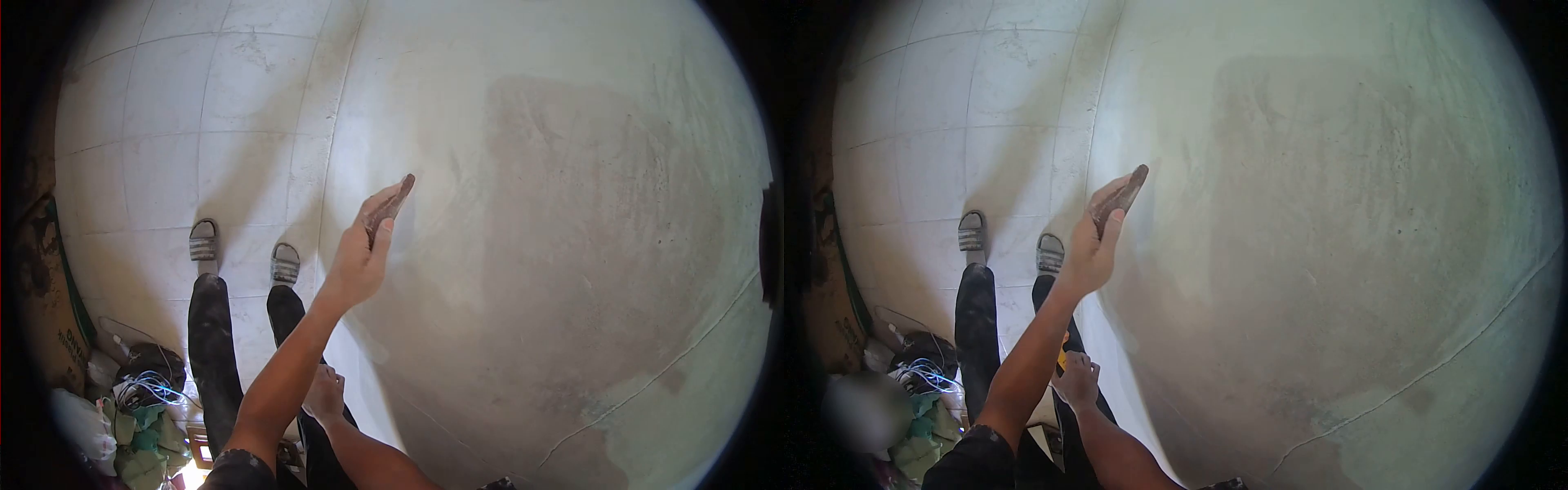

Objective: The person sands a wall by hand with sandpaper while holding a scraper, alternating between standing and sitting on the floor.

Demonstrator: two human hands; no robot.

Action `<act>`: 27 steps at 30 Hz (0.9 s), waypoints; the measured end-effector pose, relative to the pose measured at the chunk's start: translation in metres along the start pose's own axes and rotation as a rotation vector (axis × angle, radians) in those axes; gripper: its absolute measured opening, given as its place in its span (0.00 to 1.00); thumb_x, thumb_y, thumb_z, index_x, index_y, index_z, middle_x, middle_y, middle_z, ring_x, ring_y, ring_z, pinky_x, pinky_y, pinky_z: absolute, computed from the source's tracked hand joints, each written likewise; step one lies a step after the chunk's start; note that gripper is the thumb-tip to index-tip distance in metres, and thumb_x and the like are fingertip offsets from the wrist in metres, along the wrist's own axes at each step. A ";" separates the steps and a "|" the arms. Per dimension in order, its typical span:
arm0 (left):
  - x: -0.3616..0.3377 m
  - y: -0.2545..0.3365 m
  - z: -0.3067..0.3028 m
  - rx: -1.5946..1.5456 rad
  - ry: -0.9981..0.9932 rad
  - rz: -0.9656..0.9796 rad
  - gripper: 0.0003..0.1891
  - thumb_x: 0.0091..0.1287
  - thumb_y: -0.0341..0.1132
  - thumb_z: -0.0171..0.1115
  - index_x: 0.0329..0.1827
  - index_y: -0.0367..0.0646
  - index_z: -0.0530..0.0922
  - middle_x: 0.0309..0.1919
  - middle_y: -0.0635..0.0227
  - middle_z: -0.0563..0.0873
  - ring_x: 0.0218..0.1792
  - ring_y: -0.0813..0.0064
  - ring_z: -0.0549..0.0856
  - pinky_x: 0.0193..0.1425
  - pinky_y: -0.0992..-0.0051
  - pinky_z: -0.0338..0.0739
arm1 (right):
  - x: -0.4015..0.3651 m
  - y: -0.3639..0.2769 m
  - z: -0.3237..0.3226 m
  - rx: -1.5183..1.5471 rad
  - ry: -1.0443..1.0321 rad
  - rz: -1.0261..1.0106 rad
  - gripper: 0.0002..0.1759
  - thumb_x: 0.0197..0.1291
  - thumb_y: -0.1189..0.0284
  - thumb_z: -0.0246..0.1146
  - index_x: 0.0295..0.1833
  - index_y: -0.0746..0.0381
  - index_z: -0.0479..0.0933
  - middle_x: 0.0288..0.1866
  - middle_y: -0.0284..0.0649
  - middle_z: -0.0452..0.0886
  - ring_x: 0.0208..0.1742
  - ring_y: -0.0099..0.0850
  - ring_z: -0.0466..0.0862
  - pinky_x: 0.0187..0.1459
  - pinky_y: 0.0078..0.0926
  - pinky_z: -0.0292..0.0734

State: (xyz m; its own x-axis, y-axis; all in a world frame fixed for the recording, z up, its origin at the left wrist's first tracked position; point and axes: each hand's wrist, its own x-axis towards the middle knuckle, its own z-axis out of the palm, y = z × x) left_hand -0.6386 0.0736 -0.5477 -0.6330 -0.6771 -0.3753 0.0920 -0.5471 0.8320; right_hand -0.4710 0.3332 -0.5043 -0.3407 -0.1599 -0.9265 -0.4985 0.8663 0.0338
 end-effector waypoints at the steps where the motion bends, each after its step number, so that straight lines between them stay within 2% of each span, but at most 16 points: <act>1: -0.004 -0.002 0.006 0.126 -0.014 0.048 0.23 0.83 0.27 0.44 0.79 0.36 0.63 0.75 0.52 0.76 0.76 0.59 0.75 0.83 0.63 0.60 | -0.002 0.002 0.003 0.002 0.005 0.002 0.27 0.66 0.50 0.65 0.59 0.59 0.77 0.60 0.40 0.81 0.69 0.36 0.75 0.69 0.46 0.63; 2: -0.006 -0.004 0.014 0.137 -0.035 0.122 0.25 0.82 0.25 0.43 0.81 0.37 0.58 0.79 0.49 0.71 0.80 0.56 0.69 0.86 0.61 0.54 | -0.005 0.003 0.007 -0.007 0.024 -0.025 0.27 0.66 0.50 0.66 0.60 0.59 0.77 0.60 0.39 0.81 0.70 0.35 0.74 0.70 0.46 0.63; 3: -0.008 -0.008 0.022 0.136 -0.039 0.123 0.25 0.82 0.25 0.43 0.81 0.37 0.58 0.79 0.49 0.71 0.80 0.56 0.69 0.86 0.61 0.54 | -0.008 0.004 0.011 -0.017 0.041 -0.050 0.27 0.65 0.51 0.66 0.60 0.58 0.77 0.61 0.38 0.81 0.71 0.35 0.74 0.70 0.46 0.62; 5: -0.013 -0.016 0.038 0.257 -0.022 0.282 0.28 0.79 0.23 0.46 0.82 0.37 0.57 0.80 0.51 0.70 0.78 0.54 0.72 0.86 0.61 0.54 | -0.013 0.007 0.018 -0.082 0.003 -0.059 0.27 0.65 0.51 0.66 0.62 0.57 0.77 0.62 0.38 0.80 0.72 0.35 0.73 0.70 0.46 0.62; 6: -0.016 -0.013 0.047 0.272 -0.066 0.254 0.29 0.78 0.21 0.49 0.82 0.34 0.57 0.80 0.52 0.69 0.79 0.55 0.70 0.83 0.61 0.60 | -0.013 0.006 0.016 -0.152 -0.036 -0.070 0.28 0.65 0.52 0.67 0.63 0.56 0.76 0.64 0.37 0.79 0.73 0.36 0.72 0.70 0.46 0.62; 9: 0.012 -0.015 0.063 0.408 0.054 0.341 0.30 0.78 0.20 0.51 0.81 0.32 0.57 0.78 0.50 0.71 0.78 0.54 0.72 0.82 0.63 0.64 | -0.015 0.002 0.012 -0.160 -0.133 -0.036 0.29 0.64 0.53 0.67 0.66 0.56 0.76 0.67 0.38 0.77 0.74 0.36 0.70 0.70 0.46 0.62; 10: 0.021 0.002 0.060 0.379 0.048 0.298 0.35 0.71 0.15 0.51 0.82 0.35 0.56 0.77 0.50 0.72 0.74 0.50 0.75 0.79 0.58 0.68 | -0.014 0.000 0.009 -0.153 -0.139 -0.030 0.29 0.64 0.53 0.67 0.66 0.56 0.76 0.67 0.38 0.77 0.74 0.36 0.70 0.70 0.46 0.62; 13: -0.010 -0.005 0.067 0.436 0.029 0.362 0.35 0.70 0.15 0.53 0.82 0.34 0.57 0.76 0.48 0.73 0.73 0.49 0.76 0.79 0.59 0.69 | -0.015 0.000 0.010 -0.075 -0.178 0.024 0.30 0.64 0.54 0.67 0.68 0.55 0.76 0.67 0.38 0.77 0.73 0.36 0.71 0.70 0.47 0.63; 15: -0.017 0.002 0.066 0.377 -0.014 0.324 0.35 0.70 0.15 0.51 0.82 0.35 0.58 0.75 0.47 0.74 0.73 0.48 0.76 0.79 0.60 0.69 | -0.019 0.008 0.027 -0.115 0.042 -0.068 0.30 0.65 0.51 0.66 0.67 0.56 0.76 0.65 0.39 0.78 0.73 0.36 0.72 0.70 0.47 0.63; 17: 0.007 -0.004 0.059 0.504 0.030 0.348 0.35 0.71 0.16 0.49 0.83 0.36 0.57 0.75 0.47 0.74 0.73 0.48 0.76 0.79 0.60 0.69 | -0.014 0.002 0.015 -0.060 -0.020 -0.022 0.31 0.65 0.51 0.66 0.68 0.56 0.76 0.66 0.40 0.78 0.73 0.35 0.72 0.71 0.47 0.62; 18: 0.020 0.003 0.060 0.463 0.027 0.285 0.35 0.71 0.16 0.49 0.83 0.37 0.57 0.75 0.46 0.74 0.72 0.47 0.76 0.78 0.59 0.69 | -0.012 -0.001 0.010 -0.005 -0.083 0.024 0.32 0.65 0.50 0.66 0.69 0.56 0.76 0.67 0.40 0.78 0.74 0.35 0.71 0.72 0.47 0.61; 21: -0.013 0.010 0.064 0.492 -0.009 0.287 0.34 0.72 0.17 0.49 0.83 0.36 0.57 0.74 0.45 0.74 0.71 0.46 0.77 0.77 0.59 0.71 | -0.009 0.005 0.009 -0.043 -0.085 -0.018 0.31 0.65 0.50 0.66 0.67 0.56 0.77 0.67 0.40 0.79 0.74 0.36 0.72 0.72 0.47 0.61; 22: -0.007 0.008 0.065 0.490 -0.004 0.298 0.34 0.72 0.17 0.49 0.83 0.36 0.57 0.74 0.45 0.74 0.71 0.46 0.77 0.77 0.59 0.71 | -0.013 0.005 0.012 -0.111 0.116 -0.074 0.30 0.64 0.50 0.67 0.66 0.55 0.76 0.66 0.39 0.79 0.73 0.36 0.72 0.72 0.47 0.61; 23: -0.002 0.007 0.066 0.516 0.007 0.301 0.34 0.72 0.17 0.49 0.83 0.37 0.57 0.74 0.45 0.74 0.71 0.46 0.77 0.77 0.59 0.71 | -0.008 0.010 0.014 -0.116 0.121 -0.077 0.30 0.64 0.50 0.67 0.66 0.55 0.76 0.66 0.39 0.79 0.73 0.36 0.72 0.72 0.47 0.61; 25: 0.001 0.007 0.065 0.543 0.016 0.286 0.34 0.72 0.16 0.48 0.83 0.37 0.57 0.75 0.45 0.73 0.72 0.46 0.76 0.77 0.59 0.71 | -0.008 0.006 0.005 -0.028 -0.022 -0.002 0.30 0.63 0.51 0.67 0.66 0.55 0.76 0.64 0.39 0.80 0.73 0.36 0.73 0.72 0.48 0.61; 27: 0.010 0.010 0.065 0.406 0.025 0.253 0.33 0.73 0.17 0.47 0.83 0.37 0.57 0.75 0.45 0.73 0.72 0.46 0.76 0.77 0.59 0.71 | -0.009 0.007 0.005 0.001 -0.017 0.001 0.30 0.63 0.51 0.68 0.66 0.55 0.76 0.64 0.39 0.80 0.73 0.35 0.73 0.72 0.48 0.61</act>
State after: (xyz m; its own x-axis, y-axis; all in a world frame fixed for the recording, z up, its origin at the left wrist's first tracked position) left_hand -0.6941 0.0940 -0.5166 -0.6105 -0.7784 -0.1463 -0.0703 -0.1308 0.9889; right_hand -0.4671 0.3429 -0.4974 -0.3280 -0.1510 -0.9325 -0.4976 0.8667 0.0346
